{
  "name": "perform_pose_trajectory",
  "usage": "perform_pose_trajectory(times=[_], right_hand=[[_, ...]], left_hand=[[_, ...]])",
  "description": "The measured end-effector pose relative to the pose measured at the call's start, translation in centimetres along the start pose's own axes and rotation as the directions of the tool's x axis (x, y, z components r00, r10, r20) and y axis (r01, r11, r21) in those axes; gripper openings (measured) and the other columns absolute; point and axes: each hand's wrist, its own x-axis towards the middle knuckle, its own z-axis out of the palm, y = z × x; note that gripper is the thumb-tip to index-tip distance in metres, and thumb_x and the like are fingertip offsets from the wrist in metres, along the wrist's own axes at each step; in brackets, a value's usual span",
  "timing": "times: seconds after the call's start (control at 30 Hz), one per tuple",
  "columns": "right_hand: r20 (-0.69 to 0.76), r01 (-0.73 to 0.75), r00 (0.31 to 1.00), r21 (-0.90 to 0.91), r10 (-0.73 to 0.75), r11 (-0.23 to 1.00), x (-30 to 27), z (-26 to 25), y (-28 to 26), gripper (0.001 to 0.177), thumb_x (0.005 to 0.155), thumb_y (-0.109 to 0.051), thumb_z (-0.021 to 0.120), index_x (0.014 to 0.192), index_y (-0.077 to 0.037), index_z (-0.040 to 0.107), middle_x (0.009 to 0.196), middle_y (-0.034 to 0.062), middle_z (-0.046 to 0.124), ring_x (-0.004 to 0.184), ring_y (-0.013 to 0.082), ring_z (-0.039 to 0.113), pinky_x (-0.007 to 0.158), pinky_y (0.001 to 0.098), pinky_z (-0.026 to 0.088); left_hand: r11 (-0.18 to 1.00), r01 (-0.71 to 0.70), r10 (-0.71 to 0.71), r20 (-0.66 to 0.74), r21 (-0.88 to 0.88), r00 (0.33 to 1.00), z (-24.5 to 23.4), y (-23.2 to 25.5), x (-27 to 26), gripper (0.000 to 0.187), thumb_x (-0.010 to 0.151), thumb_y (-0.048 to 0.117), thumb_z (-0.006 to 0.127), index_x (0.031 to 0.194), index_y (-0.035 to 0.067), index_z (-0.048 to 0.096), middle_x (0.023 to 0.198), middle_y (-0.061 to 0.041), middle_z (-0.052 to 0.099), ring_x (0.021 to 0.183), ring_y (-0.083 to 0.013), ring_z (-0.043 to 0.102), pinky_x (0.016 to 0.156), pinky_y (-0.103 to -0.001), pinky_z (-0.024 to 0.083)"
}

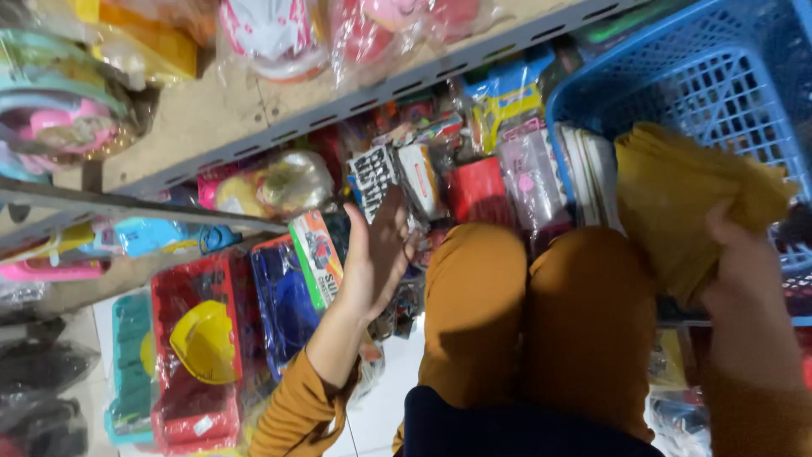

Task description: Wiping dust off children's books and toy packaging with a yellow cloth in a stockroom.

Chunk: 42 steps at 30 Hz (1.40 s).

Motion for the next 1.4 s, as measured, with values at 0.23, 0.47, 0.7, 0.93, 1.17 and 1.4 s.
perform_pose_trajectory(times=[0.23, 0.47, 0.7, 0.93, 1.17, 1.4], right_hand=[[0.144, -0.025, 0.988, -0.154, 0.048, 0.988, 5.5, 2.2, 1.4, 0.042, 0.109, -0.022, 0.060, 0.149, -0.010, 0.056, 0.139, 0.0048, 0.066, 0.122, 0.0231, 0.067, 0.102, 0.0404, 0.056], [0.218, -0.089, 0.964, -0.284, 0.155, 0.955, 9.2, 4.1, 4.8, 0.035, 0.109, -0.024, 0.062, 0.142, -0.012, 0.061, 0.126, 0.0003, 0.068, 0.108, 0.0173, 0.068, 0.092, 0.0362, 0.055], [0.277, -0.205, 0.910, -0.348, 0.309, 0.915, 11.6, 5.7, 7.3, 0.032, 0.112, -0.031, 0.059, 0.137, -0.011, 0.064, 0.121, 0.0008, 0.071, 0.105, 0.0167, 0.068, 0.091, 0.0375, 0.054], [0.268, -0.314, 0.859, -0.397, 0.436, 0.862, 10.3, 11.0, 7.7, 0.037, 0.107, -0.033, 0.056, 0.139, -0.015, 0.060, 0.126, 0.0008, 0.068, 0.110, 0.0163, 0.067, 0.095, 0.0390, 0.053], [0.492, -0.458, 0.634, -0.383, 0.597, 0.802, 18.4, 15.4, 18.0, 0.045, 0.105, -0.040, 0.049, 0.141, -0.014, 0.057, 0.130, 0.0034, 0.070, 0.113, 0.0186, 0.070, 0.097, 0.0410, 0.055], [0.422, -0.381, 0.672, -0.507, 0.609, 0.773, 16.8, 24.5, 23.2, 0.038, 0.103, -0.043, 0.060, 0.127, -0.014, 0.063, 0.114, -0.0017, 0.070, 0.104, 0.0117, 0.065, 0.091, 0.0342, 0.054]], left_hand=[[0.999, -0.042, 0.046, -0.164, 0.031, 0.985, -6.1, -2.2, 0.8, 0.120, 0.085, 0.088, 0.027, 0.164, 0.003, -0.003, 0.174, -0.015, -0.004, 0.161, -0.0261, -0.003, 0.127, -0.042, 0.003], [0.999, -0.035, 0.026, -0.262, -0.029, 0.965, -10.7, -5.9, 1.8, 0.124, 0.082, 0.091, 0.028, 0.163, 0.002, -0.005, 0.173, -0.018, -0.008, 0.160, -0.0288, -0.006, 0.127, -0.042, 0.001], [0.995, -0.003, -0.029, -0.323, -0.099, 0.946, -14.0, -9.6, 1.2, 0.130, 0.077, 0.095, 0.029, 0.161, 0.001, -0.004, 0.174, -0.017, -0.002, 0.161, -0.0302, 0.002, 0.126, -0.041, 0.005], [0.998, 0.027, -0.052, -0.452, -0.061, 0.891, -18.5, -12.2, 1.2, 0.132, 0.077, 0.096, 0.029, 0.163, 0.001, -0.003, 0.172, -0.019, -0.005, 0.161, -0.0272, -0.003, 0.125, -0.038, 0.002], [0.993, 0.114, -0.112, -0.418, -0.022, 0.902, -24.7, -13.7, 6.9, 0.109, 0.086, 0.084, 0.033, 0.157, 0.002, 0.025, 0.161, -0.015, 0.033, 0.146, -0.0259, 0.035, 0.119, -0.041, 0.025], [0.977, 0.136, -0.043, -0.475, 0.163, 0.879, -33.6, -21.6, 13.6, 0.069, 0.103, 0.059, 0.059, 0.126, -0.005, 0.056, 0.102, -0.008, 0.059, 0.086, -0.0226, 0.049, 0.077, -0.039, 0.042]])
